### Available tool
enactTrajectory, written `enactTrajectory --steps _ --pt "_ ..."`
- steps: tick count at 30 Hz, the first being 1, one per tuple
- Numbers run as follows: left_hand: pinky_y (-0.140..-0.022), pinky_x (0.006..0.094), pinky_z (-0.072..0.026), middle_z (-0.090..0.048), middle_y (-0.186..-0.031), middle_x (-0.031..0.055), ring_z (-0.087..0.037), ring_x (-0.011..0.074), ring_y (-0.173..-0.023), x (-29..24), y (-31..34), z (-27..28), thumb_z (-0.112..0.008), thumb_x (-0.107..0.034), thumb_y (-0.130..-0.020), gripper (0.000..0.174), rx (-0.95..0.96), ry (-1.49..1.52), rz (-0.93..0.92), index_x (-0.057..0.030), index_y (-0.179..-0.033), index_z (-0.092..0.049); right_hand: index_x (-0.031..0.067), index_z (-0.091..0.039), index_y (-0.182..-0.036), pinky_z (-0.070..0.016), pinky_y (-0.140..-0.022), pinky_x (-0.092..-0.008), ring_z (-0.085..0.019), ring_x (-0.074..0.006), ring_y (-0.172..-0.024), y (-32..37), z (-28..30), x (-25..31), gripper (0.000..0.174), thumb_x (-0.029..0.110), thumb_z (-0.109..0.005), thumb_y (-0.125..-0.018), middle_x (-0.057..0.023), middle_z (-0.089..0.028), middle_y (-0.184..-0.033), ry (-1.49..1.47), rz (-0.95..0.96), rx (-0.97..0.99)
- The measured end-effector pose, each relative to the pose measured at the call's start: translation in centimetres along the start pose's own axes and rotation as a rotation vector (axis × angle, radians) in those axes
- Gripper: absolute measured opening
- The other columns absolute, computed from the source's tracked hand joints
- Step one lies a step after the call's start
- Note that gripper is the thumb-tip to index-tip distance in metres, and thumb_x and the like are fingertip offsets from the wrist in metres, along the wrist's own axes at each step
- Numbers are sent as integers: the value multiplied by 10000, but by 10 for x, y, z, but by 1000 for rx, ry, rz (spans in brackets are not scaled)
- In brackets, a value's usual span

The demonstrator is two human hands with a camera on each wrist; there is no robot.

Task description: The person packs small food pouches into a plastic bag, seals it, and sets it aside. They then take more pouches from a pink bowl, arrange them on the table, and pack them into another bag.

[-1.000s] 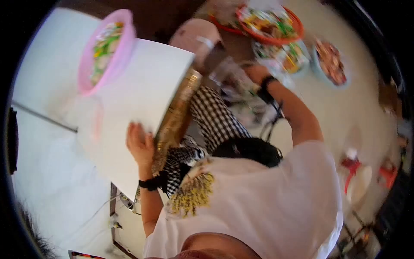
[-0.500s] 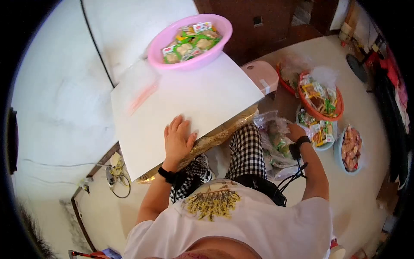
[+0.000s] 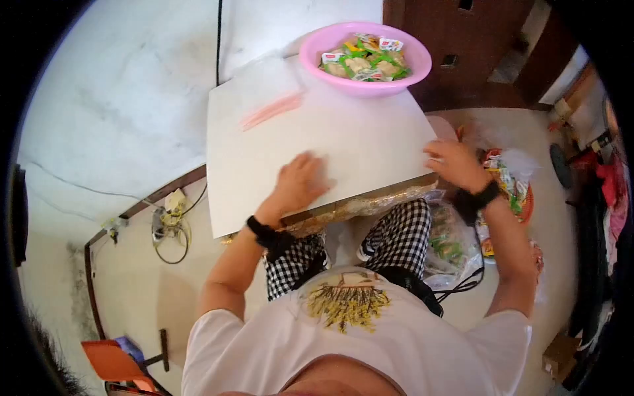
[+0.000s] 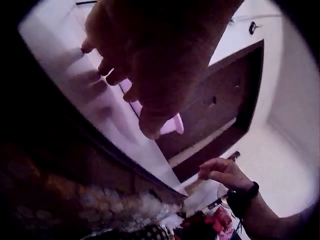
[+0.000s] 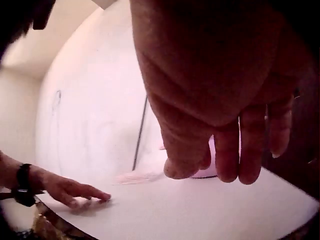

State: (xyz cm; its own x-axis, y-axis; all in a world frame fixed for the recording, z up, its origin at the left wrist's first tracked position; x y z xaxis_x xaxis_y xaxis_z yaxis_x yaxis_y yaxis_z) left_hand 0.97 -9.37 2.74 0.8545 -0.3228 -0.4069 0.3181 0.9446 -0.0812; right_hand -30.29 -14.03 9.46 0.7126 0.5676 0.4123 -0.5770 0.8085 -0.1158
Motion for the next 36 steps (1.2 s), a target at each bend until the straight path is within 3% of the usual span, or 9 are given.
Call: enactTrajectory --steps 3,6,13,16,19,24,28,31,36 --pt "-1009 591 -302 -356 -1438 214 -299 350 -1358 60 6 14 -605 -499 -837 676 4 -190 176 -89 -1351 -445 41 -629 -946 -474 -737 -407 -601 -315 -839 -39 -11 53 204 196 -643 -814 -131 -618 -887 -21 195 17" --pt "-1065 643 -187 -234 -1523 224 -184 373 -1422 103 18 30 -545 -512 -863 721 71 -207 458 -101 -1429 -366 52 -628 -924 -465 -737 -414 -593 -320 -857 -83 -3 74 186 205 -630 -818 -133 -608 -876 113 252 -25" --pt "-1047 671 -176 -250 -1507 255 -210 413 -1403 112 30 31 -532 -431 -882 655 -144 -282 411 -83 -1418 -386 1 -637 -734 -483 -635 -415 -617 -312 -647 -226 42 10 205 204 -626 -759 -186 -631 -691 -57 101 -228" --pt "-1047 663 -186 -266 -1500 255 -231 415 -1393 108 31 37 -534 -438 -878 657 -160 -294 401 -80 -1412 -399 3 -641 -789 -470 -598 -335 -590 -180 -640 -288 22 -41 225 222 -689 -761 -96 -654 -723 179 -60 15" --pt "-1048 656 -193 -282 -1495 249 -249 409 -1388 107 30 37 -536 -440 -876 650 -178 -297 397 -78 -1403 -417 6 -648 -772 -476 -607 -334 -595 -188 -641 -309 15 -46 302 294 -721 -715 -93 -654 -710 299 -184 143" --pt "-1026 660 -206 -312 -1472 255 -264 408 -1371 109 30 36 -533 -461 -870 644 -241 -296 374 -55 -1364 -456 -30 -613 -1068 -520 -743 -353 -659 -291 -861 -323 -6 -69 767 465 -848 -531 -179 -680 -956 400 -365 307" --pt "-1031 653 -202 -315 -1471 247 -263 402 -1370 109 31 36 -532 -459 -872 641 -234 -298 383 -50 -1361 -459 -39 -620 -1063 -522 -771 -357 -661 -284 -866 -327 -27 -102 742 399 -869 -518 -180 -683 -952 329 -515 372" --pt "-1041 646 -197 -313 -1477 241 -264 398 -1374 108 30 38 -537 -447 -874 629 -225 -295 385 -60 -1364 -459 -38 -630 -1045 -525 -780 -361 -665 -286 -858 -342 -44 -134 714 367 -873 -510 -184 -686 -934 295 -506 401" --pt "-1055 631 -200 -317 -1482 225 -265 383 -1382 107 31 41 -545 -425 -876 600 -228 -277 409 -81 -1361 -467 -36 -647 -983 -534 -718 -358 -668 -293 -821 -335 -19 -118 619 327 -861 -530 -190 -689 -868 351 -308 122"
Point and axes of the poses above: each hand's wrist, its own y-axis away from the middle knuckle, its own z-axis out of the back of the hand, x = y × z, the point moved 7 cm from there along -y, towards the middle knuckle
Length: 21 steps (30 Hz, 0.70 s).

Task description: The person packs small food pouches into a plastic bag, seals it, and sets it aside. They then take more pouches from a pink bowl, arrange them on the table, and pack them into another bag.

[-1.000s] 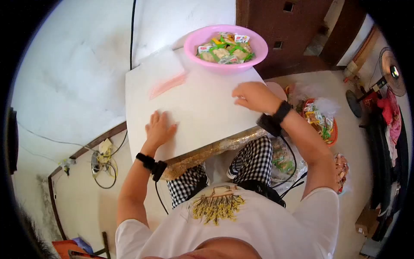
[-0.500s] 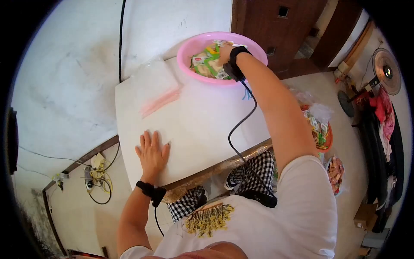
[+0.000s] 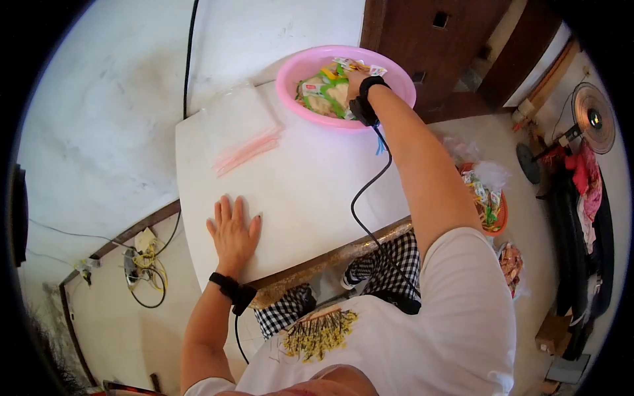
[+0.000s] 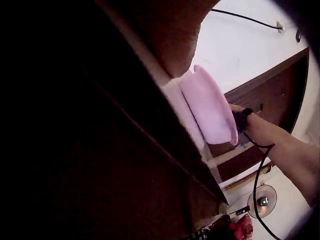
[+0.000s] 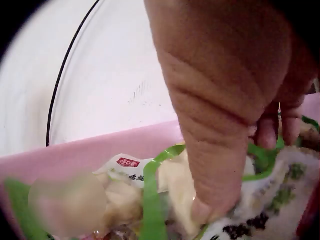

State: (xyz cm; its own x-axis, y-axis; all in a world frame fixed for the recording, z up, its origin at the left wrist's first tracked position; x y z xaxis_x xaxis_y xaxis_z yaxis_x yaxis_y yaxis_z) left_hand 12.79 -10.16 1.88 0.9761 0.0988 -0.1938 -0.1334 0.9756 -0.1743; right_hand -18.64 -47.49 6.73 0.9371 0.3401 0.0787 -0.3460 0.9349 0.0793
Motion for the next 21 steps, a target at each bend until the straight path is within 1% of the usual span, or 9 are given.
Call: enactTrajectory --steps 3,6,9,10,13,15,17,19,21 --pt "-1054 626 -206 -326 -1478 217 -273 373 -1378 0 1 -1 -548 -428 -875 590 -21 -8 -13 -87 -1351 -477 -26 -641 -1015 -537 -642 -345 -674 -257 -774 9 13 2 592 301 -847 -567 -170 -685 -855 62 -30 -31" --pt "-1055 624 -207 -329 -1477 217 -277 371 -1377 1 1 -1 -549 -431 -873 592 -43 14 -7 -87 -1350 -478 -18 -630 -1040 -528 -591 -328 -664 -192 -711 44 46 6 491 253 -806 -670 -121 -674 -848 -406 -29 -106" --pt "-1053 628 -206 -338 -1473 215 -275 371 -1379 0 1 1 -555 -427 -871 592 -36 26 5 -93 -1354 -479 17 -641 -1069 -493 -576 -287 -593 -131 -645 56 70 5 429 252 -752 -728 -61 -659 -812 -849 -32 -244" --pt "-1051 625 -203 -342 -1468 216 -278 371 -1376 1 1 0 -558 -424 -870 597 -47 19 -3 -83 -1353 -473 29 -635 -1086 -461 -524 -261 -560 -106 -616 59 70 10 376 260 -699 -796 -36 -638 -783 -1015 36 -246" --pt "-1054 613 -193 -350 -1460 211 -284 364 -1373 2 2 -3 -564 -420 -868 628 -62 31 4 -64 -1369 -436 0 -580 -1163 -513 -658 -288 -596 -90 -800 105 77 67 374 178 -676 -849 -33 -642 -946 -1078 206 -222" --pt "-1072 603 -183 -348 -1468 193 -281 349 -1380 4 0 -3 -565 -426 -870 673 -40 69 37 -61 -1406 -386 16 -584 -1144 -498 -683 -275 -577 -76 -854 141 52 114 343 198 -659 -863 -20 -637 -949 -1040 245 -151" --pt "-1086 588 -175 -346 -1472 181 -291 332 -1380 10 1 -9 -564 -434 -871 713 -67 127 33 -60 -1433 -336 18 -593 -1110 -483 -634 -261 -574 -78 -809 182 27 161 328 187 -682 -843 -28 -636 -919 -1043 174 -39" --pt "-1097 576 -171 -344 -1475 174 -299 321 -1379 16 1 -13 -560 -443 -873 739 -96 189 31 -64 -1452 -302 14 -591 -1115 -478 -607 -262 -580 -90 -798 168 -54 179 358 174 -707 -818 -43 -629 -931 -1238 108 114" --pt "-1103 566 -172 -341 -1477 171 -305 315 -1378 20 1 -14 -555 -453 -876 750 -120 253 29 -73 -1462 -283 -17 -587 -1102 -479 -602 -252 -588 -106 -794 182 -84 204 376 177 -719 -809 -76 -622 -962 -1343 -4 173"
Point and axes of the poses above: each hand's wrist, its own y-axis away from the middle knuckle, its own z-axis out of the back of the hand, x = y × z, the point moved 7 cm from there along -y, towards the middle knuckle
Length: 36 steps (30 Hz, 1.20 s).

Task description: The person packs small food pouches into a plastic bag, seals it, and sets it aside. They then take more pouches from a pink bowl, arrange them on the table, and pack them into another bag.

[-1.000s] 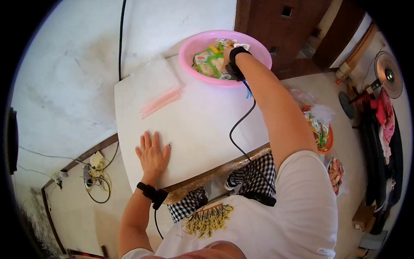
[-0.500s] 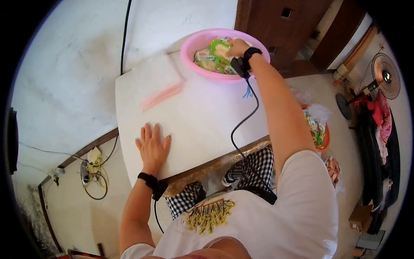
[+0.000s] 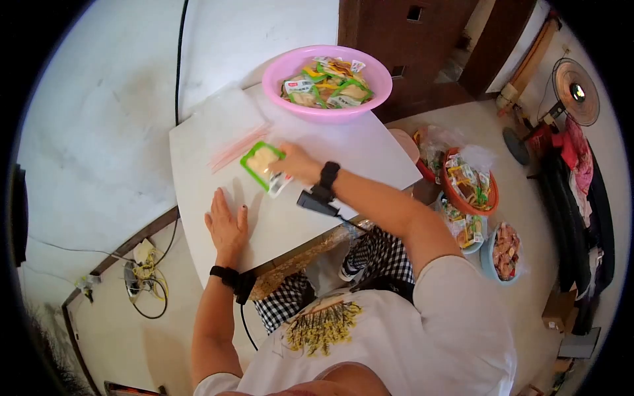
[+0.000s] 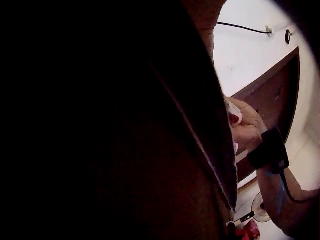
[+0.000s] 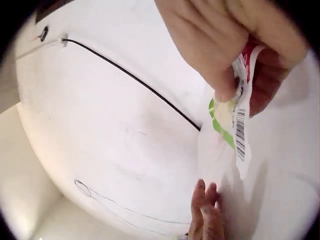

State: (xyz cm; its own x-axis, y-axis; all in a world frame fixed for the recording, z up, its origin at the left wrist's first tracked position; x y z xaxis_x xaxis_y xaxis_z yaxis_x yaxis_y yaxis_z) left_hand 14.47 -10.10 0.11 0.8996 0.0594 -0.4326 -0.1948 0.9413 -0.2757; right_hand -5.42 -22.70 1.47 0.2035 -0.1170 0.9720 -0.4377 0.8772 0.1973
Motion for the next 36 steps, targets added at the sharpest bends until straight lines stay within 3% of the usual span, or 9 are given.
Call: enactTrajectory --steps 3,6,9,13,16,19,25,31,36 --pt "-1099 569 -179 -336 -1481 174 -313 313 -1374 3 0 1 -552 -466 -875 749 -37 67 -18 -73 -1459 -295 -30 -580 -1102 -496 -643 -282 -605 -164 -780 -5 -29 -20 394 206 -714 -817 -109 -621 -983 182 -56 70" --pt "-1094 578 -182 -330 -1484 185 -309 321 -1376 -3 0 2 -564 -476 -862 742 33 13 -38 -100 -1454 -323 -37 -580 -1109 -510 -679 -359 -629 -275 -751 2 -19 32 460 270 -715 -795 -173 -640 -907 710 745 -99" --pt "-1084 586 -186 -323 -1485 202 -312 328 -1373 -17 1 3 -584 -475 -843 697 90 -100 -102 -124 -1417 -404 10 -652 -996 -501 -722 -366 -644 -283 -801 0 20 106 296 263 -642 -843 -145 -663 -881 756 641 27" --pt "-1076 589 -192 -335 -1476 210 -294 331 -1382 -24 1 3 -608 -445 -831 625 117 -155 -105 -127 -1355 -486 -3 -671 -850 -499 -671 -333 -641 -221 -717 -37 104 161 327 322 -661 -817 -132 -674 -763 761 468 -198" --pt "-1082 584 -195 -344 -1470 209 -277 330 -1390 -26 0 7 -616 -420 -834 596 120 -135 -90 -111 -1331 -505 -8 -649 -932 -433 -487 -278 -546 -128 -579 -111 162 131 309 273 -697 -813 -41 -620 -737 858 314 -193" --pt "-1079 585 -201 -355 -1463 203 -282 331 -1386 -26 -1 7 -621 -418 -829 596 117 -130 -84 -108 -1325 -506 -37 -638 -925 -426 -494 -285 -539 -142 -579 -129 172 113 433 341 -749 -745 -63 -613 -709 1098 -10 -211" --pt "-1075 589 -209 -376 -1452 194 -299 332 -1376 -26 -4 8 -630 -407 -820 596 112 -122 -78 -97 -1315 -509 -47 -632 -996 -496 -588 -318 -605 -230 -637 -161 177 63 708 482 -823 -565 -112 -645 -740 1204 -174 -36" --pt "-1071 588 -220 -388 -1446 189 -317 335 -1366 -26 -3 8 -621 -400 -829 595 85 -136 -89 -72 -1312 -507 -28 -657 -925 -488 -562 -315 -602 -210 -603 -153 167 77 575 401 -826 -581 -85 -638 -710 1296 -147 -88" --pt "-1076 580 -221 -386 -1451 180 -316 329 -1368 -25 -2 7 -614 -400 -835 604 72 -142 -93 -52 -1316 -501 19 -655 -930 -342 -424 -265 -480 -79 -501 -150 181 96 237 191 -723 -781 -1 -539 -615 808 97 -106"
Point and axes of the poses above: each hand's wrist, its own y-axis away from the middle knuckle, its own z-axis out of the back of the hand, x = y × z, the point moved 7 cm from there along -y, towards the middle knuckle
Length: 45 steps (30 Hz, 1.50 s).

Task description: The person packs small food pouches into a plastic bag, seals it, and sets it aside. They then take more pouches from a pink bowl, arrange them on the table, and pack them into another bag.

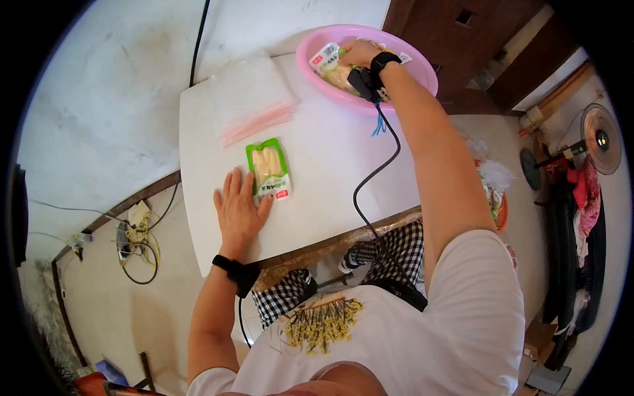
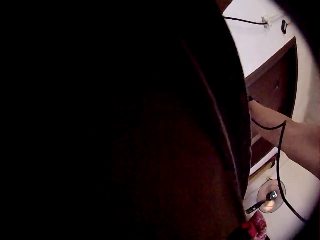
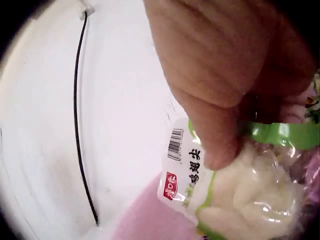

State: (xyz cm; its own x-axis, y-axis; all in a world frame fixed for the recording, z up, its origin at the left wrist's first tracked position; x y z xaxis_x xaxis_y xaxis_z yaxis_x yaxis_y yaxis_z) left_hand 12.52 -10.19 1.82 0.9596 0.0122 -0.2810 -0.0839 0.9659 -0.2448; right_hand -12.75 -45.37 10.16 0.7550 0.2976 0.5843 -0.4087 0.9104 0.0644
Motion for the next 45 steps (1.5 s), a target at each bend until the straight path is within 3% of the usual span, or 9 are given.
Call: enactTrajectory --steps 6,11,17,19,22,25,29,33,45 --pt "-1080 572 -222 -392 -1449 176 -317 320 -1370 -1 -1 0 -605 -397 -835 602 1 -4 8 -52 -1316 -501 20 -657 -893 -425 -576 -230 -508 -60 -650 49 45 54 120 135 -678 -864 39 -570 -725 -420 232 -137" --pt "-1073 574 -228 -403 -1439 173 -325 315 -1364 0 1 1 -599 -391 -836 585 -27 -8 -8 -57 -1307 -505 3 -657 -1003 -478 -679 -208 -582 -46 -767 95 27 110 159 93 -631 -875 5 -658 -848 -314 472 92" --pt "-1070 573 -232 -412 -1434 173 -328 312 -1363 0 1 1 -594 -414 -842 595 -14 -10 4 -57 -1309 -508 50 -589 -713 -463 -635 -397 -596 -324 -741 174 -77 158 229 213 -723 -623 -113 -610 -774 299 874 92" --pt "-1072 570 -230 -403 -1442 171 -321 309 -1369 0 1 1 -591 -424 -844 600 -2 -14 15 -59 -1313 -510 80 -592 -762 -462 -668 -416 -587 -341 -766 179 -121 154 165 212 -503 -809 -105 -563 -787 531 817 222" --pt "-1074 566 -228 -396 -1450 168 -317 306 -1373 3 0 0 -587 -429 -847 602 18 -4 28 -60 -1317 -513 73 -618 -833 -486 -716 -400 -597 -340 -813 179 -166 151 138 181 -533 -812 -112 -603 -884 672 627 260" --pt "-1075 563 -228 -400 -1446 166 -320 306 -1370 3 1 0 -588 -427 -847 601 -1 -1 25 -57 -1314 -511 41 -632 -974 -483 -782 -395 -589 -331 -909 182 -166 142 201 131 -557 -810 -145 -601 -999 304 909 129" --pt "-1066 566 -237 -394 -1447 158 -327 303 -1363 2 0 2 -601 -422 -834 602 -2 15 23 -60 -1306 -509 81 -593 -1184 -434 -941 -431 -517 -347 -1129 169 -158 108 380 217 -605 -830 -179 -567 -1182 305 469 125" --pt "-1057 584 -230 -383 -1455 153 -331 315 -1358 5 0 -1 -616 -428 -815 607 -66 19 25 -95 -1310 -508 112 -542 -1289 -310 -1062 -489 -396 -401 -1267 192 -188 96 595 322 -696 -755 -253 -470 -1339 384 631 82" --pt "-1046 617 -223 -404 -1450 154 -348 321 -1356 -18 8 4 -569 -486 -834 616 -68 -76 -219 -137 -1335 -490 93 -586 -1179 -414 -975 -419 -495 -362 -1162 184 -188 162 391 192 -644 -804 -195 -552 -1225 231 509 251"
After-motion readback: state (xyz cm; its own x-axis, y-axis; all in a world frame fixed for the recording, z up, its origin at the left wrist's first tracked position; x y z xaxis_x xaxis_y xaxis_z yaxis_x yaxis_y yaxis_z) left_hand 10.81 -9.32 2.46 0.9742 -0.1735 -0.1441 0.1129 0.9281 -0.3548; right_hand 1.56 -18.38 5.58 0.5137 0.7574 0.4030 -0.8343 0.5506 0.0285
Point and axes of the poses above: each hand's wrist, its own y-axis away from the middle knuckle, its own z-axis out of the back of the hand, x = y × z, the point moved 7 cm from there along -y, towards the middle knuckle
